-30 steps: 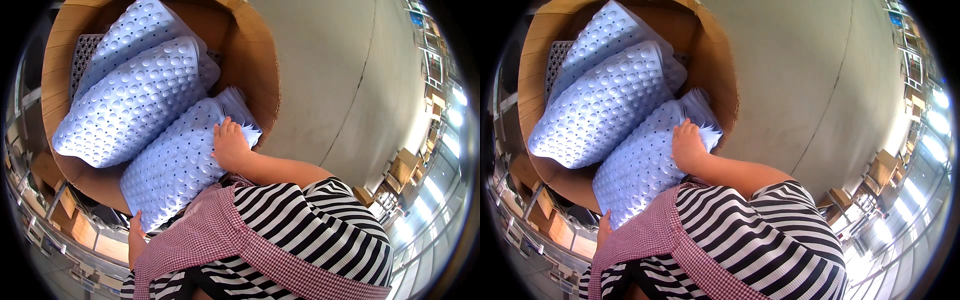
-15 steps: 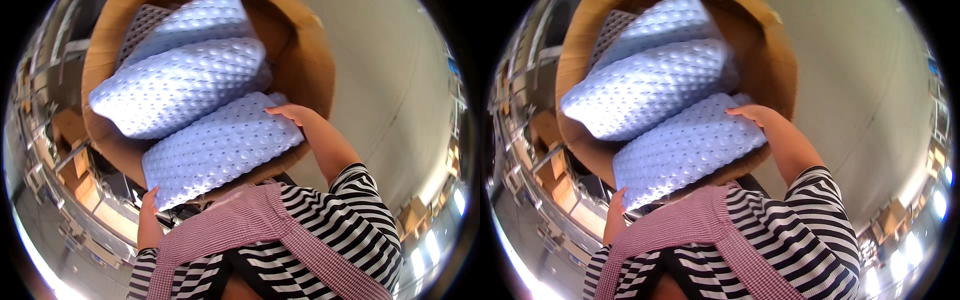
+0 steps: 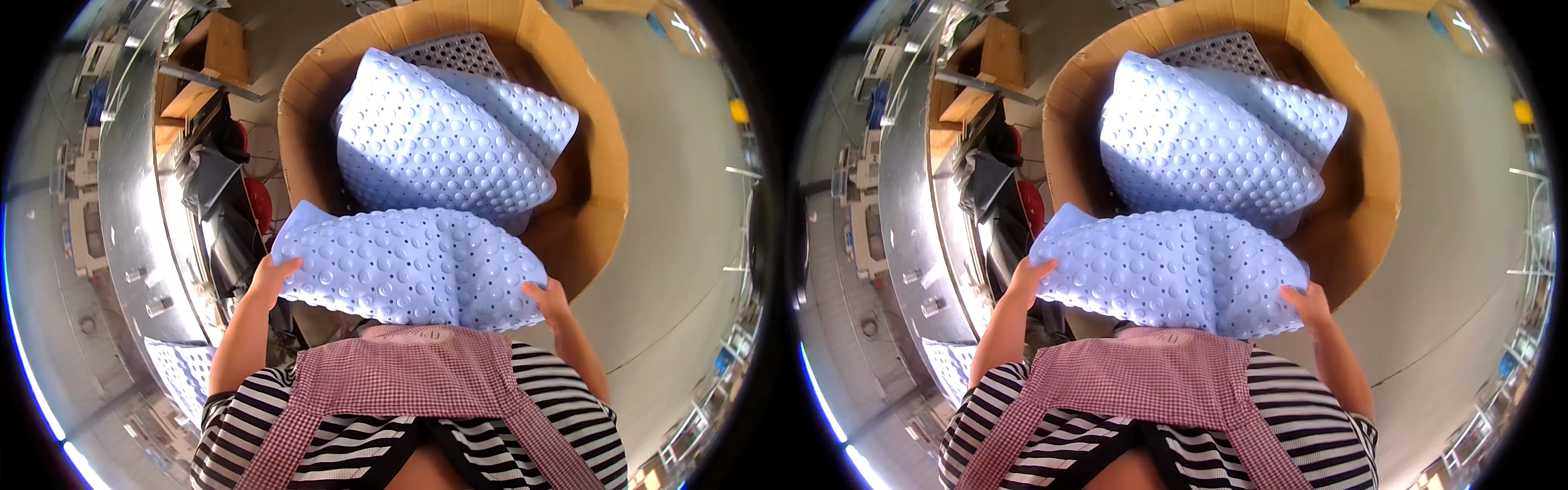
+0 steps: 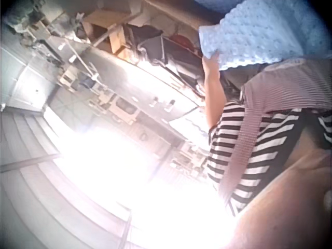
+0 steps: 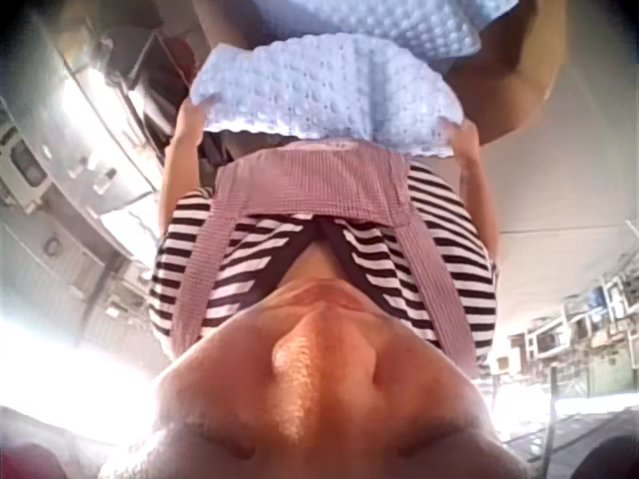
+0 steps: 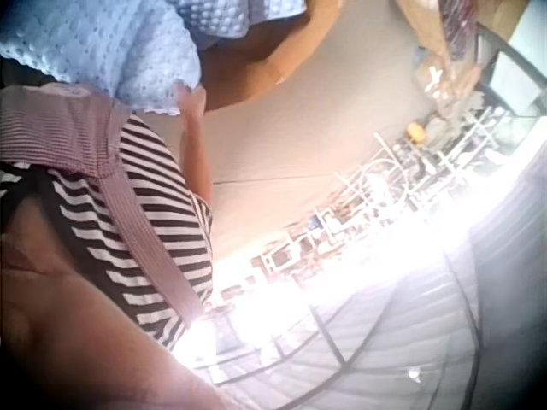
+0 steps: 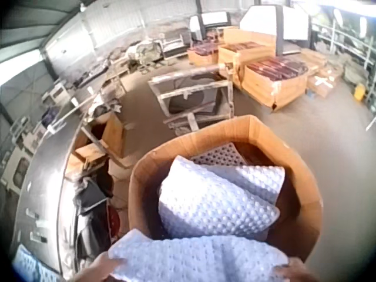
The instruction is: The person picks up blue textured mats one at a time from a large bin, lays them out on a table, rolls each mat tightly, and then wraps a piece of white tape around the rolled mat.
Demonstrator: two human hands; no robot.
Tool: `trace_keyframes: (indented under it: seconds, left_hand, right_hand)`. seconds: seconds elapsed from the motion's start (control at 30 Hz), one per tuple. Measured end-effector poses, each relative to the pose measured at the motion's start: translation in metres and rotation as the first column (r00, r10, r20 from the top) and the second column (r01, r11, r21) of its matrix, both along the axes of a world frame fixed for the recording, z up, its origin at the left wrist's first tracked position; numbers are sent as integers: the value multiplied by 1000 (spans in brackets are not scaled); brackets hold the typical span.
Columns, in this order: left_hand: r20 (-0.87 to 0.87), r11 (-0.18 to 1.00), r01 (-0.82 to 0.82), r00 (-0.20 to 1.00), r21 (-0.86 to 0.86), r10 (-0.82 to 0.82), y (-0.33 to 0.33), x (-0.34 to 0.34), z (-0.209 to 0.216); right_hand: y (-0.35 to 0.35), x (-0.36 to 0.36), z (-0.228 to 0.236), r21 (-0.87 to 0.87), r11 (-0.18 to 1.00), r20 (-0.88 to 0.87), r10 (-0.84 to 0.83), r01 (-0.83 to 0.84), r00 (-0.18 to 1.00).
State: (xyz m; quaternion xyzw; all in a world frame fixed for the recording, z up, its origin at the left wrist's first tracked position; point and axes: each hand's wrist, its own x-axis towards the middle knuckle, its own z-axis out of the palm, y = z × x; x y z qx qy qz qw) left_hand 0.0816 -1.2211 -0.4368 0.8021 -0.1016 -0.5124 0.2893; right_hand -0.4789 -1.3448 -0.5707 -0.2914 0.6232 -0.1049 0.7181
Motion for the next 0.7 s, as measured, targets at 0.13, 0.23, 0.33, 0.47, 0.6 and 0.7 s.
trace_keyframes:
  seconds: [0.13,0.23,0.33,0.47,0.6,0.7]
  left_hand:
    - [66,925,-12,997,-381,40,-3,-35,57]
    - [-21,766,-67,997,-639,69,-16,-52,124]
    - [31,602,-46,993,-797,118,7,-67,177]
    - [61,359,-13,979,-933,197,75,-90,224]
    - [116,172,56,924,-984,364,150,-114,273]
    - [141,-1,164,855,-987,498,231,-133,299]
  right_hand:
    - [-70,-15,101,-433,897,-56,77,-94,995]
    - [-88,-64,122,-619,769,5,-195,156,981]
    - [-111,-61,154,-743,635,113,-191,210,975]
    - [-133,-11,192,-818,508,252,-103,269,962]
    - [-136,81,246,-836,472,356,76,281,931]
    - [-120,151,287,-835,472,436,253,284,864]
